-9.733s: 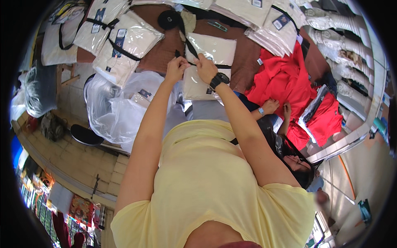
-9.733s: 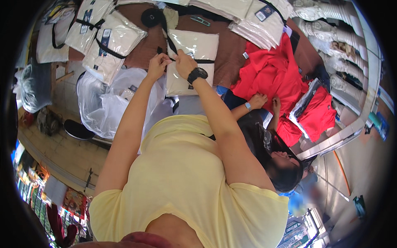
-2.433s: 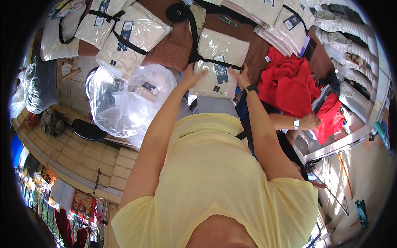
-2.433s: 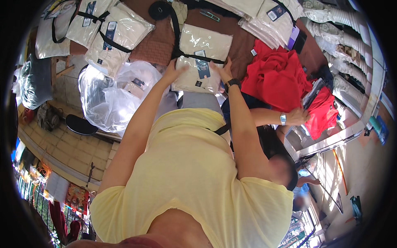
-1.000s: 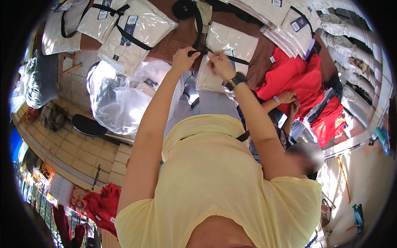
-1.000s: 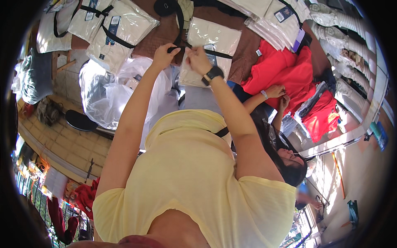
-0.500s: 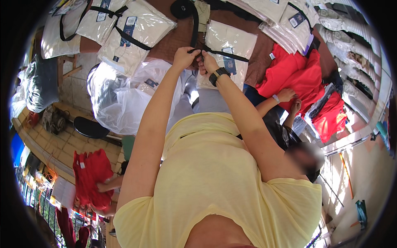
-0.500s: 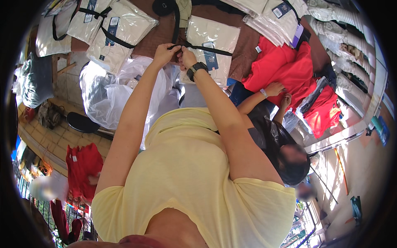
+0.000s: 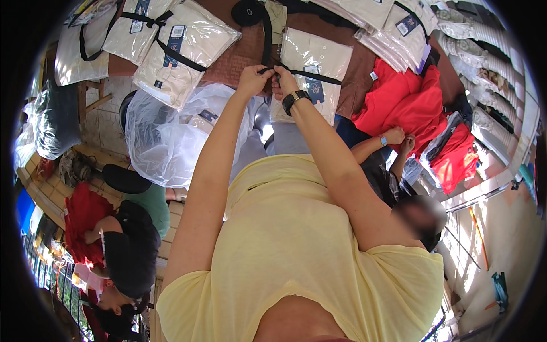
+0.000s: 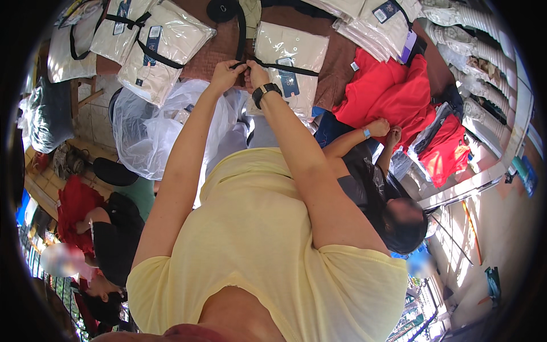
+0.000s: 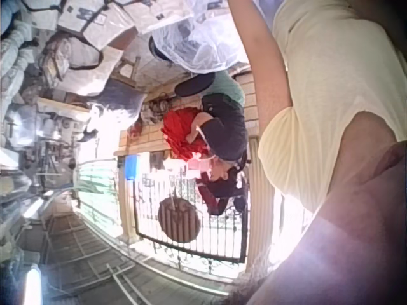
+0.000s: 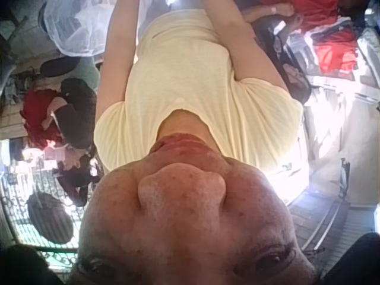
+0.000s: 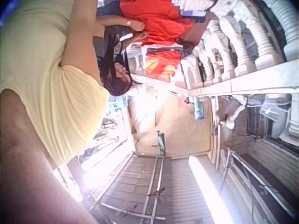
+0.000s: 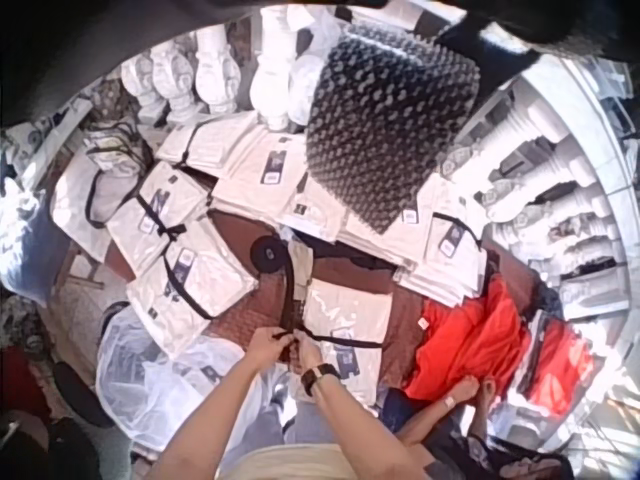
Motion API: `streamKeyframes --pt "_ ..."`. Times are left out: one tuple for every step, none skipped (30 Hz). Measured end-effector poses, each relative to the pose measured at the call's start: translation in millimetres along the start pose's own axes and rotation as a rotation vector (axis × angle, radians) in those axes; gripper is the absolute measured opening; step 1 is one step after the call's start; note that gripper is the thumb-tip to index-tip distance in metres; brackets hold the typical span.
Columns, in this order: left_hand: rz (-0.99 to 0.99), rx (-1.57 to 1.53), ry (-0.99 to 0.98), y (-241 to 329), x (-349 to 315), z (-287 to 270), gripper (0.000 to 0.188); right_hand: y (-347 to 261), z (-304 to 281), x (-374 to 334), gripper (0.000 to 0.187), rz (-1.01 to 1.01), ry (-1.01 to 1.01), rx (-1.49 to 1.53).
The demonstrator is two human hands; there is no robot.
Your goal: The person organizes and packs folded garments wrapped in plastic into a larger bag. The person picks up individual wrapped garment packages, groups them together, and places them into a transparent plastic bag one at a time.
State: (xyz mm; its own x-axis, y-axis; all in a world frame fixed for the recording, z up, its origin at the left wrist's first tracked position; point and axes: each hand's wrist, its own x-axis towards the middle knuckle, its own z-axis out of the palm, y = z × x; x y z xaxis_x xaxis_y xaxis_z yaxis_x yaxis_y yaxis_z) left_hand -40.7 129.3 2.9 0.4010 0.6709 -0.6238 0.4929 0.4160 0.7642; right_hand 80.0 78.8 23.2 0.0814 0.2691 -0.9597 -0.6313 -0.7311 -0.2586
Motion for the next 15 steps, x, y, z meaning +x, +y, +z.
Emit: streamKeyframes --pt "0.007 -0.045 0.005 -3.4 0.6 0.1 0.022 -0.1 0.8 -0.6 0.037 0.013 -0.004 0.003" --pt "0.014 -0.09 0.01 -7.3 1.3 0.6 0.022 -0.2 1.5 -1.2 0.038 0.026 -0.008 0.005" --pt "0.023 -0.133 0.006 -0.7 -0.7 0.9 0.022 -3.1 -1.1 -0.9 0.038 0.062 -0.037 0.014" --pt "0.02 -0.138 -0.012 5.6 -3.5 0.8 0.022 -7.8 -4.6 -0.2 0.038 0.097 -0.066 0.024" --pt "0.017 -0.142 -0.03 11.4 -7.3 0.7 0.021 -10.9 -6.8 0.5 0.038 0.133 -0.095 0.033" --pt "0.013 -0.148 -0.04 19.3 -12.9 -1.7 0.021 -11.3 -5.7 0.6 0.039 0.13 -0.086 0.017" --pt "0.03 -0.14 -0.032 15.7 -10.8 -1.4 0.021 -11.5 -4.4 0.8 0.039 0.127 -0.076 0.002" --pt "0.048 -0.133 -0.024 9.9 -6.9 -0.4 0.021 -11.3 -3.3 0.8 0.04 0.123 -0.065 -0.012" --pt "0.065 -0.126 -0.016 7.8 -5.5 0.0 0.021 -10.4 -2.3 1.2 0.04 0.114 -0.058 -0.018" --pt "0.057 -0.145 -0.016 5.4 -4.9 0.4 0.021 -9.0 -1.3 1.5 0.041 0.104 -0.05 -0.024" --pt "0.05 -0.164 -0.015 2.9 -4.3 0.7 0.021 -7.8 -0.5 1.8 0.041 0.094 -0.042 -0.03" --pt "0.042 -0.182 -0.021 4.8 -4.6 1.4 0.021 -7.0 -1.7 2.7 0.041 0.086 -0.035 -0.031" --pt "0.032 -0.179 -0.03 6.5 -4.7 1.1 0.021 -6.3 -2.9 3.7 0.041 0.077 -0.028 -0.033" --pt "0.023 -0.176 -0.04 8.1 -4.9 -0.2 0.021 -5.9 -4.1 4.8 0.041 0.068 -0.02 -0.034" --pt "0.013 -0.175 -0.044 8.7 -6.3 -2.3 0.021 -6.3 -3.0 4.1 0.041 0.082 -0.022 -0.033"
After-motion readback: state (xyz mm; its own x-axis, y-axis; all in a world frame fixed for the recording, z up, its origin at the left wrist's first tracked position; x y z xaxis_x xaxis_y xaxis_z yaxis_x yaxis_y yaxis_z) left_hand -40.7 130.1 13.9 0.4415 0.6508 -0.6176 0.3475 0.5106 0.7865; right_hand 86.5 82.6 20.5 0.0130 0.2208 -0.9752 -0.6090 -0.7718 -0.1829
